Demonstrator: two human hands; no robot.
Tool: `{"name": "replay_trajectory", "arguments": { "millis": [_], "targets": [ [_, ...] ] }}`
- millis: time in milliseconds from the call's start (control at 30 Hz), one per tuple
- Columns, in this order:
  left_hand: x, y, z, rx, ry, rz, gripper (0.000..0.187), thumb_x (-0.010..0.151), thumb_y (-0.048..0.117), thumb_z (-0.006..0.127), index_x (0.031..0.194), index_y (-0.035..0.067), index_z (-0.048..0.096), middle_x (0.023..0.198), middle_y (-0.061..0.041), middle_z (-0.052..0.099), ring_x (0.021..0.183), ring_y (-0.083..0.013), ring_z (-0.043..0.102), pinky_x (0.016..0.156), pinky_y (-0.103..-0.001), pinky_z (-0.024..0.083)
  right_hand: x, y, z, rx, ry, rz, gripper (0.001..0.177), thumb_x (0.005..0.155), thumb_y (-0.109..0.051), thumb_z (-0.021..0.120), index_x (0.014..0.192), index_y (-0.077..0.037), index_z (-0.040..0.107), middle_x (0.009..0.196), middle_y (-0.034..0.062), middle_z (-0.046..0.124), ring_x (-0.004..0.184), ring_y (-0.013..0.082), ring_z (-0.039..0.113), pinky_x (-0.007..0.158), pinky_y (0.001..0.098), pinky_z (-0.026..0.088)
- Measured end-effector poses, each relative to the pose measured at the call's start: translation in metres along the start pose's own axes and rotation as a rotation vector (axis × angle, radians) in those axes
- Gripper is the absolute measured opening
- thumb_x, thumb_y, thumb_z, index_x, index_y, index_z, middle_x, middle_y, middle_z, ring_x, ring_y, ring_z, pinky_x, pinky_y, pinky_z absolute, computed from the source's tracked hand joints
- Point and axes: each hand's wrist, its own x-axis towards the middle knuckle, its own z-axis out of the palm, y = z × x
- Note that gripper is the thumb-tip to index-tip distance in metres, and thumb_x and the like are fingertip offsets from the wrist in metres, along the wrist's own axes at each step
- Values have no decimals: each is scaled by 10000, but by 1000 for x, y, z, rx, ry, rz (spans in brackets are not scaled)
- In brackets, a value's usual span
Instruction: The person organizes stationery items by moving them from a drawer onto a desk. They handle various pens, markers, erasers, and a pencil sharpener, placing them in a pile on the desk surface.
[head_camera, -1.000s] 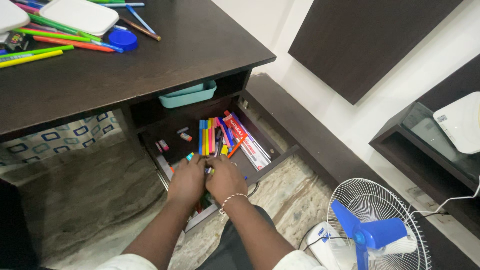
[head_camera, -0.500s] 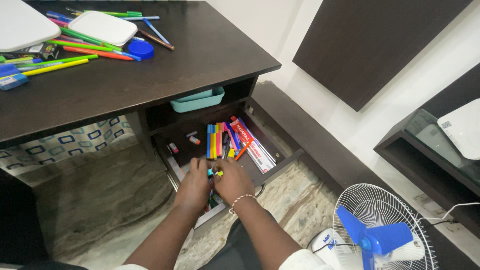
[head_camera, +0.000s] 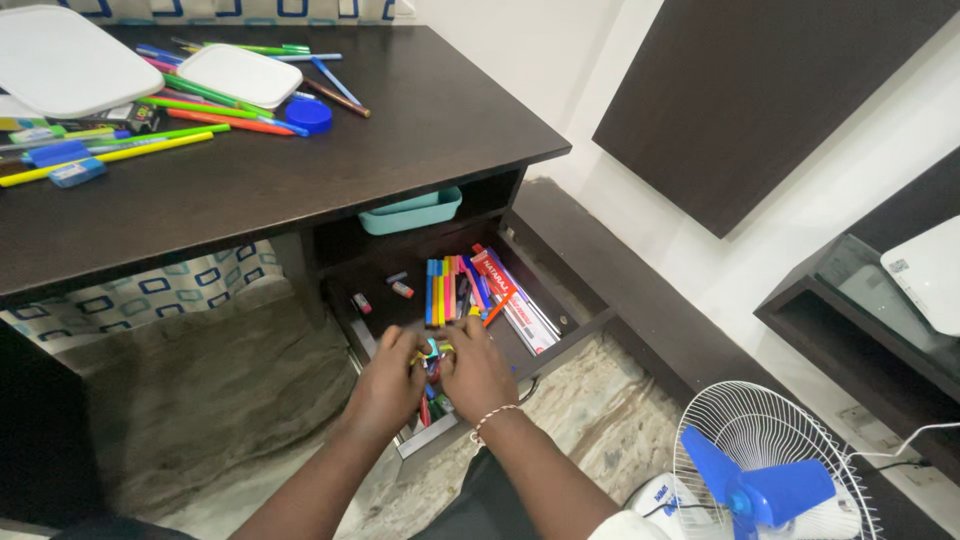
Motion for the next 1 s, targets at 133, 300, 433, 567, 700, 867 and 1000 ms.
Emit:
{"name": "replay_trajectory", "arguments": {
  "millis": [133, 300, 433, 567, 700, 867, 1000],
  "targets": [
    [-1, 9, -18, 60, -47, -48, 183, 842, 58, 629, 1022, 90, 636, 1128, -116, 584, 994, -400, 656, 808, -499, 527, -2, 4, 3, 23, 0, -88, 258, 826, -16, 642, 1066, -82, 711, 1159, 114, 606, 1084, 352, 620, 899, 458, 519],
    [2, 28, -49, 159, 3, -6, 150, 849, 105, 652, 998, 113, 668, 1122, -73, 611, 933, -383, 676, 779, -502, 534, 0, 2, 12, 90, 68, -171, 251, 823, -4, 639, 1057, -51, 716, 1164, 117, 619, 1090, 336, 632, 917, 432, 530],
    [2, 43, -78, 258, 50, 106, 150, 836, 116, 670, 985, 124, 675, 1102, -76, 612, 868, -351, 695, 749, -472, 550, 8, -16, 10, 161, 123, -248, 234, 841, 10, 633, 1042, -47, 739, 1175, 125, 620, 1100, 317, 649, 933, 397, 545],
    [-2, 56, -108, 399, 171, 274, 217, 821, 153, 709, 1025, 84, 687, 1117, -133, 609, 914, -343, 664, 779, -460, 535, 22, -48, 1, 224, 195, -323, 279, 830, 30, 637, 1083, -30, 738, 1241, 153, 596, 1148, 328, 633, 947, 395, 539],
    [9, 59, -139, 466, 291, 480, 243, 867, 209, 723, 1060, 63, 696, 1169, -172, 607, 1103, -375, 596, 946, -494, 482, 34, -81, -6, 259, 301, -423, 330, 864, 24, 626, 1175, -41, 716, 1293, 159, 581, 1191, 324, 618, 1003, 395, 530],
    [28, 48, -186, 773, 359, 458, 306, 914, 302, 663, 1106, 66, 700, 1302, -152, 606, 1182, -398, 559, 1009, -508, 447, 52, -116, -10, 272, 373, -580, 415, 878, 29, 630, 1286, -32, 666, 1372, 169, 562, 1284, 345, 581, 1078, 414, 494],
    [34, 33, -222, 880, 290, 189, 380, 984, 360, 593, 1196, 54, 668, 1376, -125, 597, 1201, -391, 550, 1037, -506, 437, 68, -139, -8, 344, 288, -576, 427, 903, 23, 593, 1322, -39, 648, 1455, 139, 557, 1293, 312, 608, 1041, 377, 533]
  ]
}}
